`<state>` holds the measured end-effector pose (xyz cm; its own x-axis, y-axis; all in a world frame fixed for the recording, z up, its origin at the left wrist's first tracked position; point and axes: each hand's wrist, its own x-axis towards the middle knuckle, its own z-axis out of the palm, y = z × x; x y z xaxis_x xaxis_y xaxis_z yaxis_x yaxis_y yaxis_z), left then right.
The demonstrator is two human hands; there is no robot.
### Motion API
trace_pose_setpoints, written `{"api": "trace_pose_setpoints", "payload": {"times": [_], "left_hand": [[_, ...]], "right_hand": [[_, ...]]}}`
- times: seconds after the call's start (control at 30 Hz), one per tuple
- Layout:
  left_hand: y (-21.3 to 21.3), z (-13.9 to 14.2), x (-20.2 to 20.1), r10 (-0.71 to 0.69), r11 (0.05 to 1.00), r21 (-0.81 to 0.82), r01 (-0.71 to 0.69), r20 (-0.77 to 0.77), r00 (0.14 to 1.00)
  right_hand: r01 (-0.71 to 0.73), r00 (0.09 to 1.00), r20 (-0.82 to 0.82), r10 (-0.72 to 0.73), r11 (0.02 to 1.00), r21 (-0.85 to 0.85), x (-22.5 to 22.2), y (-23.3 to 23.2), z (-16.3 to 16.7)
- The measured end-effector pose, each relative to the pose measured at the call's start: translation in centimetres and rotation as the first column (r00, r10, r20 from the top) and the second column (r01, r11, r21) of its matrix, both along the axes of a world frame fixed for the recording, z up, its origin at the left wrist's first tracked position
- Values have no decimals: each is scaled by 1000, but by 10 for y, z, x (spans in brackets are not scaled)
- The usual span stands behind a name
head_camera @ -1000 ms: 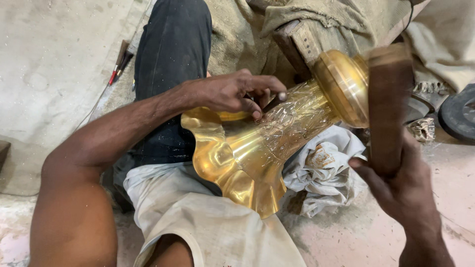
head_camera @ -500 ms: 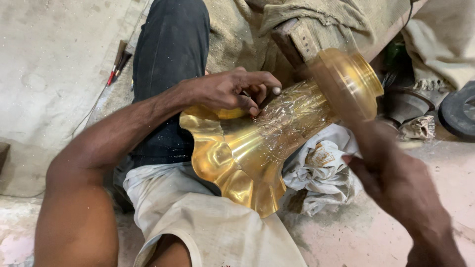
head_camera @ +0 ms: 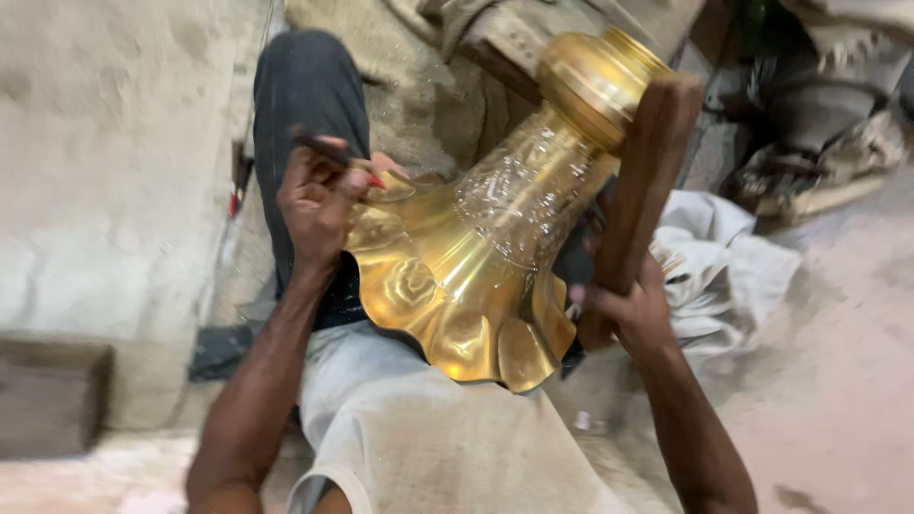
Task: The person sits on the floor with a large brass lamp base on their lap and embosses a decorative pattern into it. They hold a punch against the brass surface and repeatedly strike it with a wooden mallet, repositioning the punch and rotating the piece to work across the patterned area.
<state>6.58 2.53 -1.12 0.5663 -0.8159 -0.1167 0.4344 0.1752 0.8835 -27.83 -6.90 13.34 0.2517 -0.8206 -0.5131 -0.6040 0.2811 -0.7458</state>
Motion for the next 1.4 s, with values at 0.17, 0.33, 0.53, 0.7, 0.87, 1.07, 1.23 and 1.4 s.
{"api": "trace_pose_setpoints", "payload": {"times": [0.17,0.33,0.53,0.7,0.87,1.07,1.23,1.4], "left_hand": [[2,23,-6,117,979,-93,-180,-468,876],[14,75,-24,136,962,-178,-205,-334,933],[59,169,-110,150,975,-192,-112,196,969],[79,187,-150,56,908,-357,220,624,779],[90,178,-160,56,938,-294,182,649,759],[105,166,-147,-43,983,-113,141,613,789],[96,176,-129,-249,968,119,220,390,887],[50,195,-83,-593,769,379,515,119,797]], "right_hand": [[154,822,541,-179,984,93,20,4,-27],[53,613,761,-211,973,227,-5,-15,-36],[89,463,829,-314,947,309,-15,-13,-61],[56,181,888,-422,906,419,-7,-4,-83],[-39,119,943,-310,948,316,-8,-10,-90],[46,370,841,-395,912,408,-8,-15,-117],[182,456,771,-444,895,408,-13,-9,-128],[338,607,693,-389,916,218,-29,9,-110]]}}
